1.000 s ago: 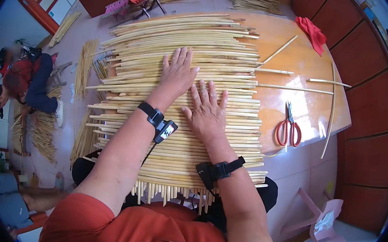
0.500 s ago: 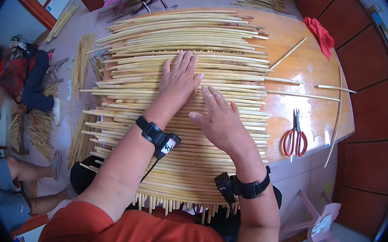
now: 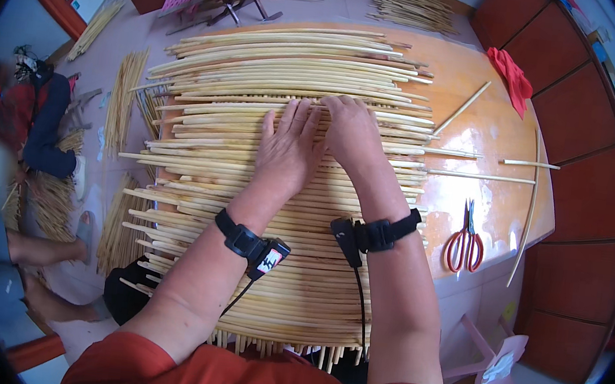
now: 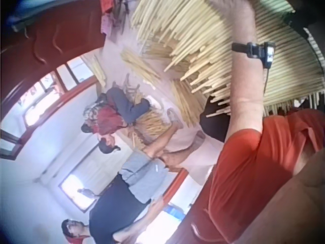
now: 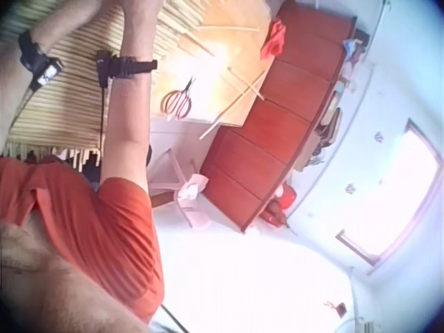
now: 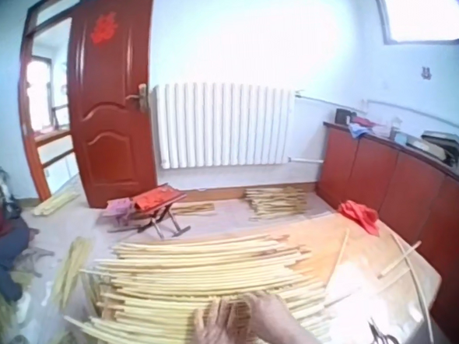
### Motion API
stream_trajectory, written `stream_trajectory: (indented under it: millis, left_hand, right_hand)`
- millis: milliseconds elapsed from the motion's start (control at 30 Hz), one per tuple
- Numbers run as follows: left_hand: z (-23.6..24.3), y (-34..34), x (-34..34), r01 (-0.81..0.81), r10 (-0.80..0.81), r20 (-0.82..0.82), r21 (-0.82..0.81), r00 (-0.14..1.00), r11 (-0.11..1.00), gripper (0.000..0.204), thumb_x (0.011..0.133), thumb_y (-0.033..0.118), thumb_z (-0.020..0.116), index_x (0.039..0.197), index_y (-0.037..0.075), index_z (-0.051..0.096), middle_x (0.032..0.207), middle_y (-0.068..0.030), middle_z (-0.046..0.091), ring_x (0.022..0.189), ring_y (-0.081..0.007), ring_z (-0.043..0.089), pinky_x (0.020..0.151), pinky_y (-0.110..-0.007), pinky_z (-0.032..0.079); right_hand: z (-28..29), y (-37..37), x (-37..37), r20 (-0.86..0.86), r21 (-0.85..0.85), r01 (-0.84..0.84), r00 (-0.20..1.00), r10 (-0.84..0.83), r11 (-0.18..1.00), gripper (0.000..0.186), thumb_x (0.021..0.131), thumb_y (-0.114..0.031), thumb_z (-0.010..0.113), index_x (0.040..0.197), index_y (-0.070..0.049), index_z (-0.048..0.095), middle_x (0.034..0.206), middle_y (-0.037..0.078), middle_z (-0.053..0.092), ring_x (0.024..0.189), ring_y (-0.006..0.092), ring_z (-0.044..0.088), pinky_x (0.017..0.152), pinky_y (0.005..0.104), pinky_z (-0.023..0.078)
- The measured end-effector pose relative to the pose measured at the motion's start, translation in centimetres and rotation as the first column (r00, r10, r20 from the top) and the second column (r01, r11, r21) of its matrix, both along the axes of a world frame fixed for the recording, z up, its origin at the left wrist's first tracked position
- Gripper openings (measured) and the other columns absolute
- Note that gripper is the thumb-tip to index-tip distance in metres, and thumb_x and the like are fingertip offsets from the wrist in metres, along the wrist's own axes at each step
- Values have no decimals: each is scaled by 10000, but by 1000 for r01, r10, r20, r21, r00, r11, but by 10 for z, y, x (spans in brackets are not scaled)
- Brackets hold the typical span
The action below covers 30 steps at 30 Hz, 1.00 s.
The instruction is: The person is seen weaving together long bamboo sticks on a table to create a mat or screen.
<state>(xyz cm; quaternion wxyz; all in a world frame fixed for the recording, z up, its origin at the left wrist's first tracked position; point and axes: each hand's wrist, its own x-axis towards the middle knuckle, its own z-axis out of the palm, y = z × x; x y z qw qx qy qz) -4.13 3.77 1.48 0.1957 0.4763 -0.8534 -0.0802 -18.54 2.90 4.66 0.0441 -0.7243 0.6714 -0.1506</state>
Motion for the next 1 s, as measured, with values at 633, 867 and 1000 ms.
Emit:
stream_trajectory:
  millis: [633,867,1000]
  left_hand:
    - [-3,12,3,-31,31,12,-29,999,999,571,972,373,468,1450,73,377,1520,-129,342,1430,-277,261,1164,-504,149]
    - [2,12,2,-36,34,55,30,998,999,572,976,365,450,1458,69,363,1537,-134,313,1447,-275,227,1173,-504,127]
    - [0,14,2,-30,27,53,53,998,998,576,977,361,447,1461,64,355,1541,-137,306,1451,-283,215,1172,-509,125]
  right_hand:
    - [-25,-10,13,-101,-63,121,987,-127,991,362,871,-189,547,1214,-233,654,1324,-34,594,1198,225,498,990,517,376]
    - [-20,-10,13,-65,23,146,987,-144,989,406,877,-157,533,1264,-245,622,1353,-30,575,1242,212,484,1018,565,360]
    - [-20,-8,14,-66,34,150,987,-147,988,411,873,-157,543,1266,-245,621,1355,-28,574,1243,208,485,1013,558,361]
